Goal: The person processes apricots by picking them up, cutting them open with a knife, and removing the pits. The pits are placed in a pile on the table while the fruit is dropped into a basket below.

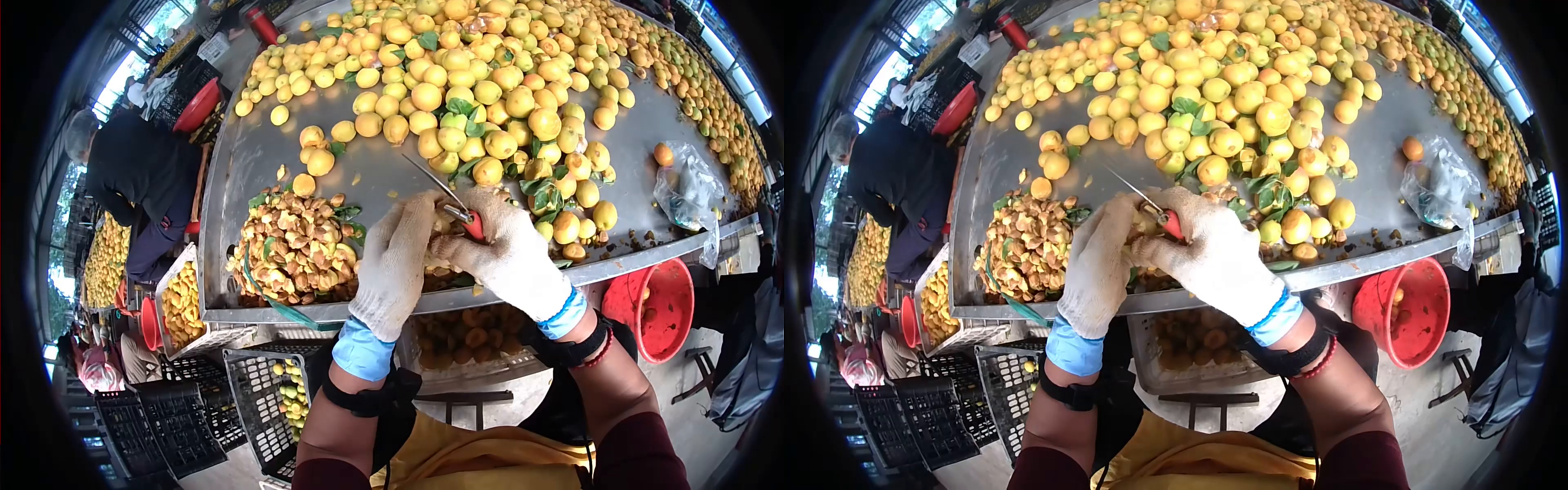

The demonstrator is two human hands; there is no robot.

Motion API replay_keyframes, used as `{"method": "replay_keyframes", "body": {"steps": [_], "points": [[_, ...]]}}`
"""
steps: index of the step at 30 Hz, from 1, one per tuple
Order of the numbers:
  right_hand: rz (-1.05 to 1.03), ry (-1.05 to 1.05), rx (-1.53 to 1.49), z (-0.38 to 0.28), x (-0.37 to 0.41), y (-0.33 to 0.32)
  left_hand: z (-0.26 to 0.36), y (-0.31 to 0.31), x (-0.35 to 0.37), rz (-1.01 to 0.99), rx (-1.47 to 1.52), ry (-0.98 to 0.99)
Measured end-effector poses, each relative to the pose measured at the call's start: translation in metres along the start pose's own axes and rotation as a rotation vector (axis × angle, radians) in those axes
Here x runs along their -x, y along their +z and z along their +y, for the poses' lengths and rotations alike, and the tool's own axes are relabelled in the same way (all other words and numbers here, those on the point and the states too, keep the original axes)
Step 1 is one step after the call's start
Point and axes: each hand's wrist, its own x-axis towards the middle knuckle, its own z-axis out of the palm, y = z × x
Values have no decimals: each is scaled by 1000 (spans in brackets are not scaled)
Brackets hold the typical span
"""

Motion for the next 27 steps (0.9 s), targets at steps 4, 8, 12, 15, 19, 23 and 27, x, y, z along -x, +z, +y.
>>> {"method": "replay_keyframes", "body": {"steps": [4,8,12,15,19,23,27], "points": [[20,48,174,-4,5,2,-19,-5,1,-102,147,-104],[129,-65,335,4,6,7,-39,7,4,-39,-292,218],[-83,403,-170,7,0,-3,-32,21,9,-11,497,-148],[-41,225,-70,25,5,4,-32,14,8,-48,100,-111],[9,165,51,18,10,13,-9,12,8,-78,160,-479],[52,88,306,4,12,17,-28,11,9,9,206,-267],[106,-62,383,12,11,19,-42,14,3,115,-19,-155]]}}
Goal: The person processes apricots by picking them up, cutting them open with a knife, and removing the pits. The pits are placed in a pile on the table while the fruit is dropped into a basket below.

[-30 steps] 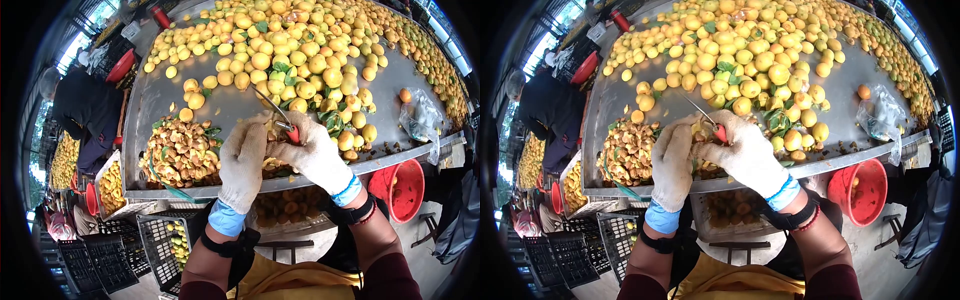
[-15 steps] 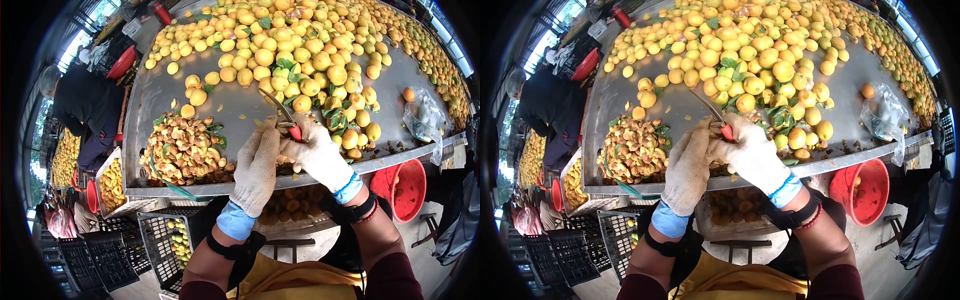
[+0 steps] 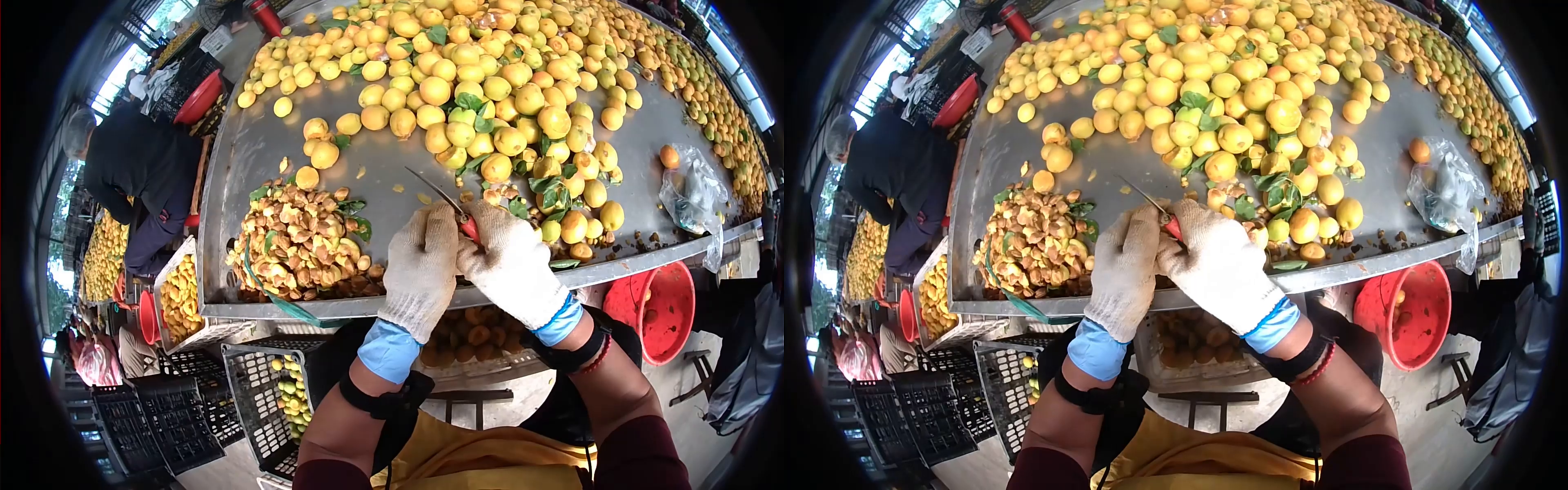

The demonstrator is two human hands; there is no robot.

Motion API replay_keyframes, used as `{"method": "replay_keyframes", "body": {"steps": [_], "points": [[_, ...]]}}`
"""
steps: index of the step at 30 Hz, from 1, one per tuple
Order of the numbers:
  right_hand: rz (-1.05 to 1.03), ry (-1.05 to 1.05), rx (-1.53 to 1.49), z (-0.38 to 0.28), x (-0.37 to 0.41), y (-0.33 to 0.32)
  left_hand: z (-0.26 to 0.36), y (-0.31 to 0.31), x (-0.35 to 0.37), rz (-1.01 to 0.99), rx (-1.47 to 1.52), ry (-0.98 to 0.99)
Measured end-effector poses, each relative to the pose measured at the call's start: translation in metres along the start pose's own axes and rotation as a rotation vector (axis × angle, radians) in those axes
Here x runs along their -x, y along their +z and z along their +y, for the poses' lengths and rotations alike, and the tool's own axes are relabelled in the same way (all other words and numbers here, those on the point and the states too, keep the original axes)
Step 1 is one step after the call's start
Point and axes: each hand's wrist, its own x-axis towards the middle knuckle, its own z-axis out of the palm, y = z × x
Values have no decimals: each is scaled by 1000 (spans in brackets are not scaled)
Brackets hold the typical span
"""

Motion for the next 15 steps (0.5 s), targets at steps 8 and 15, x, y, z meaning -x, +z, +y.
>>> {"method": "replay_keyframes", "body": {"steps": [8,15], "points": [[-6,191,-283,11,-16,-2,24,14,10,51,-91,210],[-39,660,-1104,17,-27,-22,19,-15,-9,-202,642,-50]]}}
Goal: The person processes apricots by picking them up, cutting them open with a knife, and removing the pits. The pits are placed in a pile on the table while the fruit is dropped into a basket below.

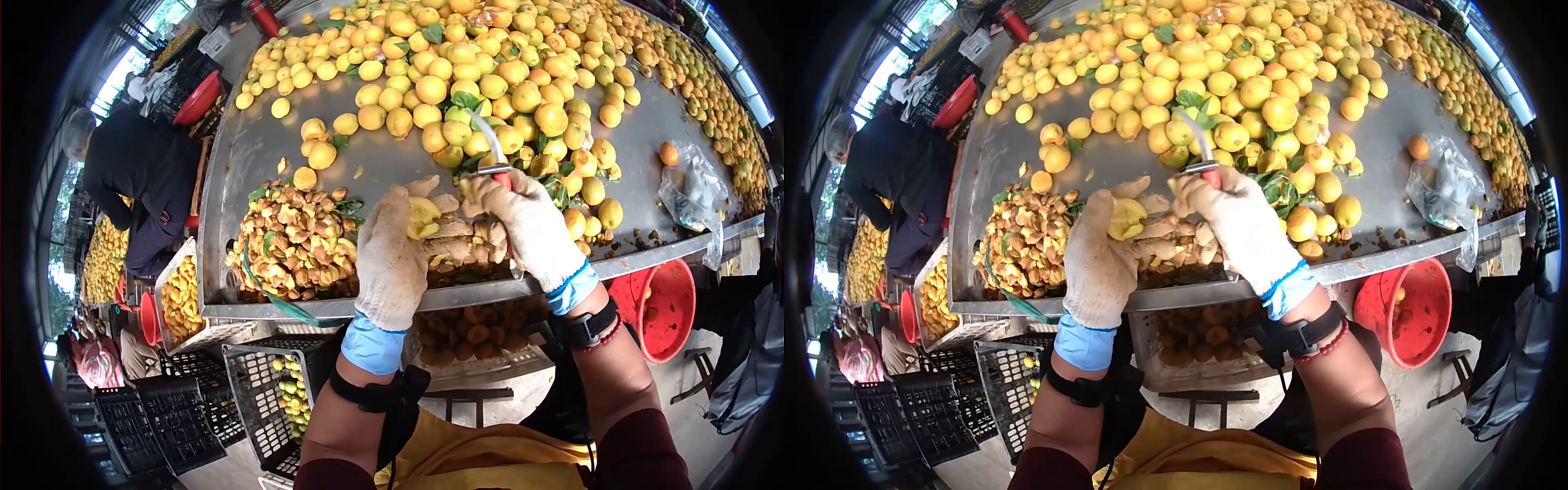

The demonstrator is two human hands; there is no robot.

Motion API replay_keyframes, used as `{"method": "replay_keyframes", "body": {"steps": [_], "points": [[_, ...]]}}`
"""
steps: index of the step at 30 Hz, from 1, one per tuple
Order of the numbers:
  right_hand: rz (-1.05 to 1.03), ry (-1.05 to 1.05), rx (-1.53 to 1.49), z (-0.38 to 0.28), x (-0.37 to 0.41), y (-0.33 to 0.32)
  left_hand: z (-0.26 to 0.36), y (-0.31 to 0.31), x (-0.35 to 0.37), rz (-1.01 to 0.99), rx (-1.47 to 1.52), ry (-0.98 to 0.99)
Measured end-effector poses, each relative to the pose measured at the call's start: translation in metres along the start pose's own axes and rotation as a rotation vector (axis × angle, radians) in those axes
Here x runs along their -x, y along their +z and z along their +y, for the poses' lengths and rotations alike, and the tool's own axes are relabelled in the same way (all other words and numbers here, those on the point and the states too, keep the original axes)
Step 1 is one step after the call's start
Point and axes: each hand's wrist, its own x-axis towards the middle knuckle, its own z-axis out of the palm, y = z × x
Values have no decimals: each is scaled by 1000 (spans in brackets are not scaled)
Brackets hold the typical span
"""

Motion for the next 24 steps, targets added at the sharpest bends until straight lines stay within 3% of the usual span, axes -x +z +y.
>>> {"method": "replay_keyframes", "body": {"steps": [2,6,7,8,9,10,13,14,16,17,18,19,20,22,24], "points": [[-63,37,319,-7,5,-2,1,-8,0,-53,94,-11],[-56,-120,465,-18,25,2,-5,4,9,-34,185,13],[-55,-353,685,-12,27,5,-8,11,13,-56,191,-7],[-44,-352,905,-13,34,11,-14,20,17,-37,185,13],[-28,-528,909,0,34,11,-20,26,20,-18,178,31],[-13,-614,848,13,31,9,-22,22,20,-130,80,1],[-26,-485,945,1,43,3,-24,42,23,-122,187,-21],[1,-535,896,-6,44,-5,-25,46,22,-135,189,-32],[105,-504,816,-37,70,-24,-29,57,23,-334,283,-128],[85,-478,758,-47,80,-47,-35,53,21,-341,293,-139],[228,-359,855,-69,104,-68,-42,42,18,-376,166,-92],[227,-293,610,-88,125,-87,-44,36,15,-412,36,-37],[303,-322,576,-98,145,-110,-41,37,15,-263,148,-150],[626,-224,777,-116,181,-156,-39,36,15,-250,87,-139],[750,-205,839,-112,209,-218,-41,34,16,-237,22,-131]]}}
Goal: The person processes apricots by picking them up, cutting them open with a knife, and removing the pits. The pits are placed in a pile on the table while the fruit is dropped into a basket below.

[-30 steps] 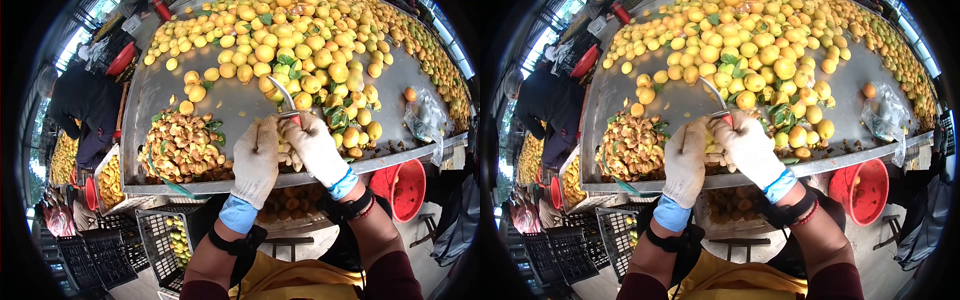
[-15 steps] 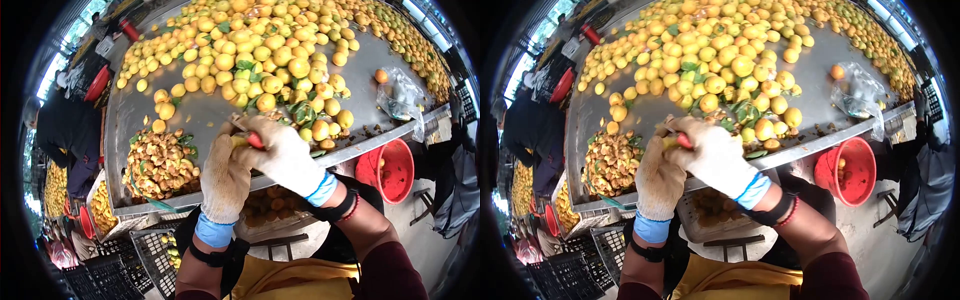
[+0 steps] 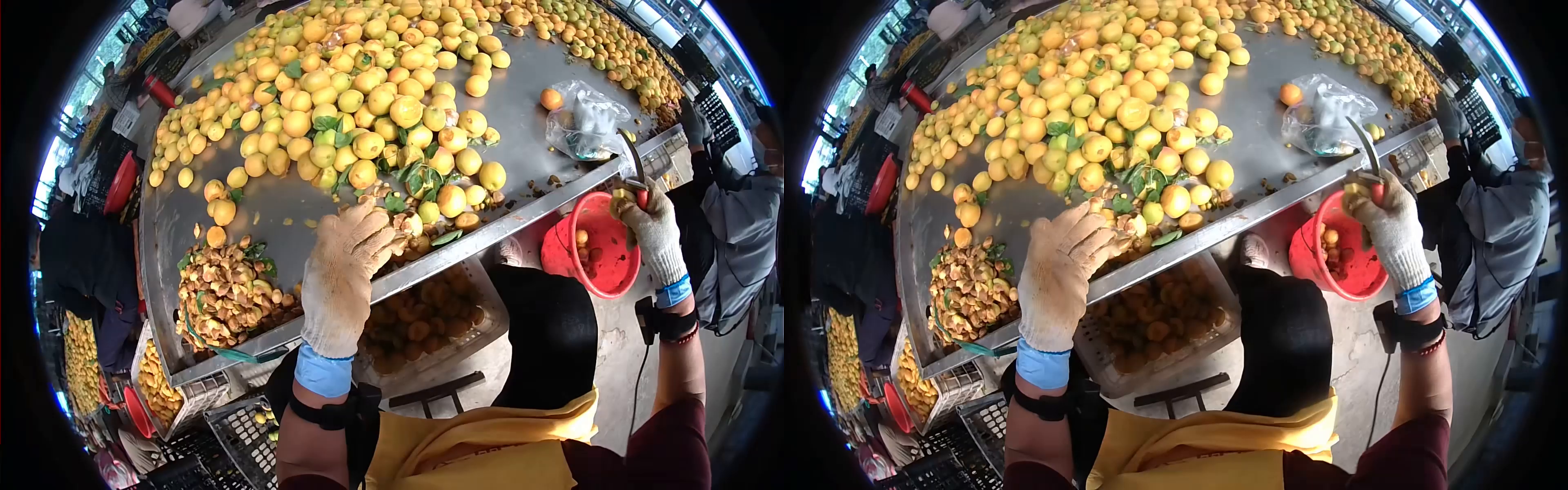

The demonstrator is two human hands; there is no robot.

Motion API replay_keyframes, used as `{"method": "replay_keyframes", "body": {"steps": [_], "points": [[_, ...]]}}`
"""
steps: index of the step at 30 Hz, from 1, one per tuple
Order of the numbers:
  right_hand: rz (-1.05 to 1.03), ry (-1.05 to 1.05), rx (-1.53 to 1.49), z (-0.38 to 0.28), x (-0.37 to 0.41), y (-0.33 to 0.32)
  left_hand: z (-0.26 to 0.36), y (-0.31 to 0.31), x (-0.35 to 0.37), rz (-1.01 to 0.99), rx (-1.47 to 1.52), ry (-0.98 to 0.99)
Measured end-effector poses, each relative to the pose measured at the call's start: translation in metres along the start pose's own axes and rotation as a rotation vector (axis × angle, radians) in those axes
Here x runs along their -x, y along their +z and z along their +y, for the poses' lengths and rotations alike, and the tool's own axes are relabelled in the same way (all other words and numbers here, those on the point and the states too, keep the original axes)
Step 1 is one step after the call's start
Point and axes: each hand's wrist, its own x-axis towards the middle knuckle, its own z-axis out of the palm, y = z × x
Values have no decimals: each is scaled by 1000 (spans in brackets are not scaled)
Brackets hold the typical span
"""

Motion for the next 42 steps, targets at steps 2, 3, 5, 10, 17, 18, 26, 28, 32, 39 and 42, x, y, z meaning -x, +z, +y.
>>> {"method": "replay_keyframes", "body": {"steps": [2,3,5,10,17,18,26,28,32,39,42], "points": [[62,52,10,44,-5,-28,-4,-1,2,18,-75,21],[96,78,29,53,-3,-34,-3,-1,3,10,-76,18],[119,87,-143,60,6,-38,-3,1,1,64,-174,-21],[-221,14,-293,-21,42,24,0,-3,-1,112,-80,1],[-644,-16,-326,-80,19,98,20,-10,1,180,-124,83],[-522,-225,-157,-88,9,117,27,-16,1,186,-96,83],[-334,-705,639,-71,-45,250,77,-52,13,271,-1,275],[-423,-438,355,-78,-61,245,81,-54,18,278,10,282],[-502,-169,-397,-101,-83,220,82,-62,26,260,-16,243],[-290,-257,-255,-132,-82,186,78,-53,27,260,-39,223],[-204,-388,331,-125,-85,181,70,-51,26,266,-66,220]]}}
